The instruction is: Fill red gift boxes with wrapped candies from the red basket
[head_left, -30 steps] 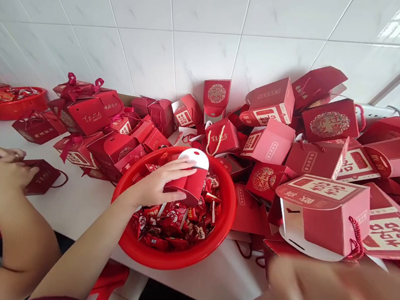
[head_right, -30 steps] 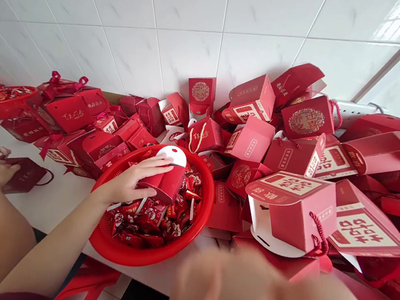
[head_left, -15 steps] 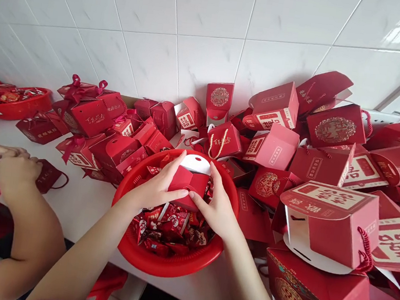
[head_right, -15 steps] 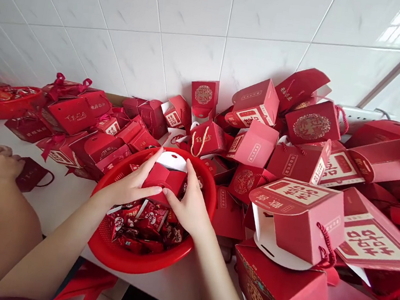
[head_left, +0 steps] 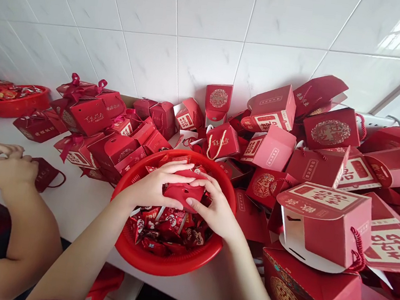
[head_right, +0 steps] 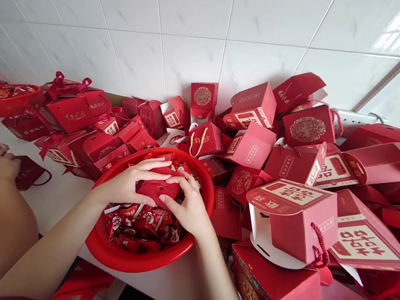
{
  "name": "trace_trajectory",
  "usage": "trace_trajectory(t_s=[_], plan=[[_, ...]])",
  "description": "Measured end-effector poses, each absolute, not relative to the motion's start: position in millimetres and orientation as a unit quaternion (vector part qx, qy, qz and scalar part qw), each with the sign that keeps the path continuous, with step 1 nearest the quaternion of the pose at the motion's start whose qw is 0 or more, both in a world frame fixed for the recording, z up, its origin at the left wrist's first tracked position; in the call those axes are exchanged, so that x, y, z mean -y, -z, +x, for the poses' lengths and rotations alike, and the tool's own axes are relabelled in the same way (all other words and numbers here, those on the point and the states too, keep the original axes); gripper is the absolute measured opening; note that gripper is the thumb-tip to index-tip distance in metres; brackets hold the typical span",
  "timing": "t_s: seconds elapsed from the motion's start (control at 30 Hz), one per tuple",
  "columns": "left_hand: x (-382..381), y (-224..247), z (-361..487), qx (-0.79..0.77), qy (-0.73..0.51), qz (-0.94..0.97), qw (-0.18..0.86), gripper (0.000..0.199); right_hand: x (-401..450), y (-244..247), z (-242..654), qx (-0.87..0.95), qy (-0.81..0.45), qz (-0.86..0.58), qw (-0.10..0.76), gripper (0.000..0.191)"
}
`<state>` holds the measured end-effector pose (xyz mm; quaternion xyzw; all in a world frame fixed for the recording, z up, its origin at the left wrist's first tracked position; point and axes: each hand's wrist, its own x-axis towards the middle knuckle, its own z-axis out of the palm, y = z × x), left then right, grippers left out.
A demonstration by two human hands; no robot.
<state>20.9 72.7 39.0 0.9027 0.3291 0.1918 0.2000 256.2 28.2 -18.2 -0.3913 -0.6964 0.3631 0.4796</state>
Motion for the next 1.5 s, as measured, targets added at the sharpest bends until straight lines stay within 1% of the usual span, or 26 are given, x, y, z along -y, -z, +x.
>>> trace_trajectory(t_s=[0.07, 0.13, 0.2, 0.27, 0.33, 0.4, 0.57, 0.67, 0.8, 0.9, 0.93, 1.0, 1.07, 1.13, 1.27, 1.37, 1.4, 1.43, 1.5], plan=[[-73, -38, 19, -0.332, -0.156, 0.904, 0.218, 0.088, -28, 19, 257, 0.711, -0.369, -0.381, 0.462, 0.043], [-72, -37, 18, -0.340, -0.129, 0.902, 0.234, 0.102, -28, 19, 258, 0.719, -0.373, -0.379, 0.448, 0.052], [-70, -36, 18, -0.341, -0.122, 0.901, 0.240, 0.109, -27, 20, 258, 0.722, -0.372, -0.381, 0.442, 0.055], [-70, -36, 19, -0.345, -0.123, 0.899, 0.242, 0.111, -27, 21, 257, 0.724, -0.368, -0.382, 0.442, 0.054], [-70, -37, 20, -0.354, -0.121, 0.894, 0.247, 0.112, -27, 21, 256, 0.723, -0.365, -0.385, 0.442, 0.053], [-70, -37, 20, -0.363, -0.120, 0.890, 0.248, 0.109, -28, 21, 256, 0.717, -0.369, -0.396, 0.439, 0.053], [-71, -36, 19, -0.380, -0.120, 0.886, 0.239, 0.083, -30, 25, 255, 0.692, -0.392, -0.412, 0.444, 0.055], [-72, -34, 18, -0.380, -0.128, 0.884, 0.239, 0.078, -31, 28, 254, 0.690, -0.394, -0.392, 0.463, 0.055], [-75, -35, 13, -0.361, -0.155, 0.888, 0.241, 0.082, -35, 28, 254, 0.685, -0.388, -0.357, 0.502, 0.032], [-74, -36, 13, -0.353, -0.157, 0.893, 0.232, 0.083, -38, 28, 254, 0.680, -0.383, -0.352, 0.516, 0.027], [-72, -38, 15, -0.360, -0.157, 0.895, 0.211, 0.083, -39, 28, 255, 0.678, -0.382, -0.353, 0.518, 0.026], [-64, -40, 26, -0.380, -0.154, 0.902, 0.134, 0.088, -41, 31, 255, 0.671, -0.383, -0.358, 0.524, 0.025], [-51, -42, 44, -0.390, -0.141, 0.909, 0.039, 0.101, -43, 35, 255, 0.659, -0.387, -0.360, 0.536, 0.026], [-40, -42, 65, -0.374, -0.103, 0.922, -0.006, 0.103, -44, 39, 253, 0.640, -0.388, -0.363, 0.556, 0.031], [-32, -37, 89, -0.385, -0.010, 0.923, 0.014, 0.111, -38, 39, 251, 0.574, -0.356, -0.398, 0.621, 0.036], [-38, -38, 81, -0.377, 0.019, 0.925, 0.042, 0.115, -20, 34, 254, 0.519, -0.286, -0.427, 0.683, 0.035], [-41, -39, 76, -0.369, 0.022, 0.928, 0.050, 0.114, -13, 33, 256, 0.511, -0.244, -0.429, 0.704, 0.032], [-44, -41, 71, -0.362, 0.024, 0.930, 0.057, 0.113, -6, 34, 258, 0.519, -0.219, -0.427, 0.708, 0.029], [-50, -43, 61, -0.354, 0.024, 0.933, 0.068, 0.111, 3, 39, 262, 0.521, -0.207, -0.432, 0.707, 0.024]])
